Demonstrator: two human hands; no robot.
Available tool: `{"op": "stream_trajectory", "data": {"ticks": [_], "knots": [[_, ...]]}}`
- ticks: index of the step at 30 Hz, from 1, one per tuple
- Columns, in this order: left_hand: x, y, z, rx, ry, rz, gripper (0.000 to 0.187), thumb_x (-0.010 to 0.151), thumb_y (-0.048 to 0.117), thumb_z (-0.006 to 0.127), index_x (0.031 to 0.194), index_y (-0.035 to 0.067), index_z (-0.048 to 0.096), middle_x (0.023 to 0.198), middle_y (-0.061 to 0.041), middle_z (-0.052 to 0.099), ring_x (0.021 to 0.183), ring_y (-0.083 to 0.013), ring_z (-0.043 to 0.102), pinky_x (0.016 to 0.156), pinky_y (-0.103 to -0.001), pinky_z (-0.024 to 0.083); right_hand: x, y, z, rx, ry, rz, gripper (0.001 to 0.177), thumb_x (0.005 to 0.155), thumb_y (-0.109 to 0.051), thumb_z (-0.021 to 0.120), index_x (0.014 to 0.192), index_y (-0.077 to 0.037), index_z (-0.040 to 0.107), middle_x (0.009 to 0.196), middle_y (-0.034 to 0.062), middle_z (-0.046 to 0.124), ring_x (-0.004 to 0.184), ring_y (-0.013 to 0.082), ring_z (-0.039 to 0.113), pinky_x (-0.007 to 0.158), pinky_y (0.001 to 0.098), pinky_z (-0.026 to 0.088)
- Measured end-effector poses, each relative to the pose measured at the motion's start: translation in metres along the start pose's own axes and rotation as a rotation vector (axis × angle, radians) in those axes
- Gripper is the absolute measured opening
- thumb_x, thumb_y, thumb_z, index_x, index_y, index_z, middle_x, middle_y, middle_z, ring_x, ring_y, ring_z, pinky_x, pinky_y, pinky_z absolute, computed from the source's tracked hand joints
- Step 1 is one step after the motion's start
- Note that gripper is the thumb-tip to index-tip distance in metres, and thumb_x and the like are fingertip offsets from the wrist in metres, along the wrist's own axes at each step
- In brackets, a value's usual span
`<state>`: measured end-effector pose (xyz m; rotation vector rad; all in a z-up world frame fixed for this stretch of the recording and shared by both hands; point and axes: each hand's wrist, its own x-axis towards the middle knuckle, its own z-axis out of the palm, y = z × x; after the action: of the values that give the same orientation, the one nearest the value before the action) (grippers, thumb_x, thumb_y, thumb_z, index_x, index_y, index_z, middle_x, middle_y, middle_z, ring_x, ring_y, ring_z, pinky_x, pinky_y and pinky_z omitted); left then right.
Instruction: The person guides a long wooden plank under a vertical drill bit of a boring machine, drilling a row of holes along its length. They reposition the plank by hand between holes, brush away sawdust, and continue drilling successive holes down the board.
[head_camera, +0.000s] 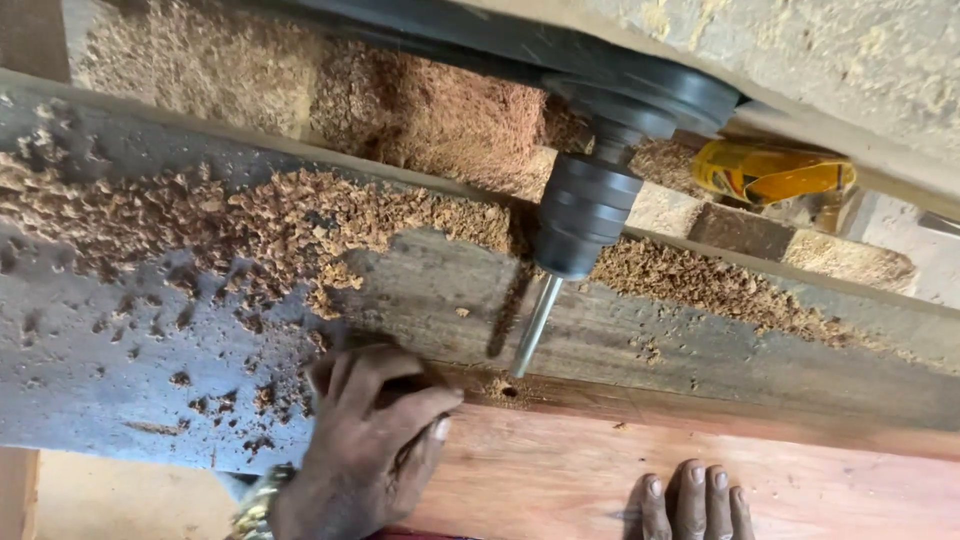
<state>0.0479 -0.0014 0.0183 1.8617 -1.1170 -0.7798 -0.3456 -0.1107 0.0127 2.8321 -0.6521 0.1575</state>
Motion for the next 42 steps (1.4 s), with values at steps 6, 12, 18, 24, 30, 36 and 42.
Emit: {"op": "stream_trajectory", "data": {"ticks": [6, 12, 18, 24, 30, 36, 42], "knots": [[0.020, 0.015, -0.006, 0.159, -0.257, 0.236, 0.032, 0.092, 0.024, 0.071, 0.123, 0.025, 0.071, 0.102, 0.000, 0.056, 0.103, -0.0228, 0.053, 0.103, -0.049, 0.035, -0.019, 0.003, 0.010, -0.038, 0.026, -0.021, 0.048, 0.095, -0.026, 0.072, 0.139, -0.015, 0.055, 0.132, 0.0253, 0.065, 0.123, 0.0465, 0.060, 0.104, 0.0635, 0.048], [0.037, 0.010, -0.011, 0.359, -0.368, 0.183, 0.035, 0.087, 0.048, 0.069, 0.113, 0.024, 0.072, 0.104, -0.007, 0.060, 0.104, -0.0281, 0.053, 0.095, -0.054, 0.038, -0.026, 0.007, 0.012, -0.038, 0.024, -0.046, 0.045, 0.094, -0.026, 0.069, 0.136, -0.015, 0.057, 0.128, 0.0271, 0.066, 0.120, 0.0470, 0.061, 0.103, 0.0638, 0.048], [0.011, -0.023, -0.019, 0.305, -0.196, 0.075, 0.033, 0.088, 0.046, 0.071, 0.107, 0.018, 0.070, 0.113, -0.007, 0.065, 0.102, -0.0232, 0.057, 0.095, -0.046, 0.043, -0.030, 0.009, 0.022, -0.050, 0.119, -0.073, 0.041, 0.096, -0.019, 0.069, 0.134, -0.012, 0.058, 0.124, 0.0269, 0.068, 0.118, 0.0479, 0.063, 0.102, 0.0653, 0.048], [-0.017, -0.028, 0.027, -0.157, 0.116, 0.024, 0.013, 0.092, 0.025, 0.071, 0.103, 0.019, 0.069, 0.102, 0.001, 0.062, 0.099, -0.0155, 0.058, 0.093, -0.036, 0.042, -0.033, 0.006, 0.024, -0.052, 0.102, -0.038, 0.041, 0.097, -0.017, 0.068, 0.137, -0.013, 0.056, 0.127, 0.0257, 0.066, 0.121, 0.0479, 0.061, 0.105, 0.0656, 0.046], [-0.012, -0.009, 0.015, -0.138, 0.067, -0.052, 0.009, 0.093, 0.017, 0.068, 0.102, 0.016, 0.067, 0.099, -0.003, 0.058, 0.102, -0.0196, 0.057, 0.096, -0.042, 0.036, -0.036, 0.010, 0.022, -0.023, 0.068, -0.059, 0.042, 0.099, -0.025, 0.066, 0.137, -0.015, 0.054, 0.130, 0.0262, 0.063, 0.123, 0.0474, 0.058, 0.106, 0.0655, 0.043], [-0.009, -0.010, 0.016, -0.171, 0.051, -0.076, 0.006, 0.096, 0.016, 0.066, 0.102, 0.016, 0.065, 0.099, -0.003, 0.056, 0.102, -0.0196, 0.057, 0.100, -0.045, 0.035, -0.016, 0.006, 0.006, 0.007, 0.000, -0.046, 0.042, 0.099, -0.025, 0.068, 0.137, -0.015, 0.054, 0.129, 0.0269, 0.064, 0.122, 0.0483, 0.060, 0.104, 0.0675, 0.046], [0.001, -0.007, 0.015, -0.173, 0.064, -0.055, 0.006, 0.096, 0.016, 0.067, 0.100, 0.015, 0.064, 0.100, -0.003, 0.056, 0.102, -0.0190, 0.056, 0.100, -0.044, 0.032, -0.006, 0.010, 0.010, -0.024, 0.024, -0.048, 0.046, 0.095, -0.025, 0.069, 0.139, -0.017, 0.056, 0.130, 0.0265, 0.065, 0.119, 0.0474, 0.061, 0.101, 0.0658, 0.049]]}}
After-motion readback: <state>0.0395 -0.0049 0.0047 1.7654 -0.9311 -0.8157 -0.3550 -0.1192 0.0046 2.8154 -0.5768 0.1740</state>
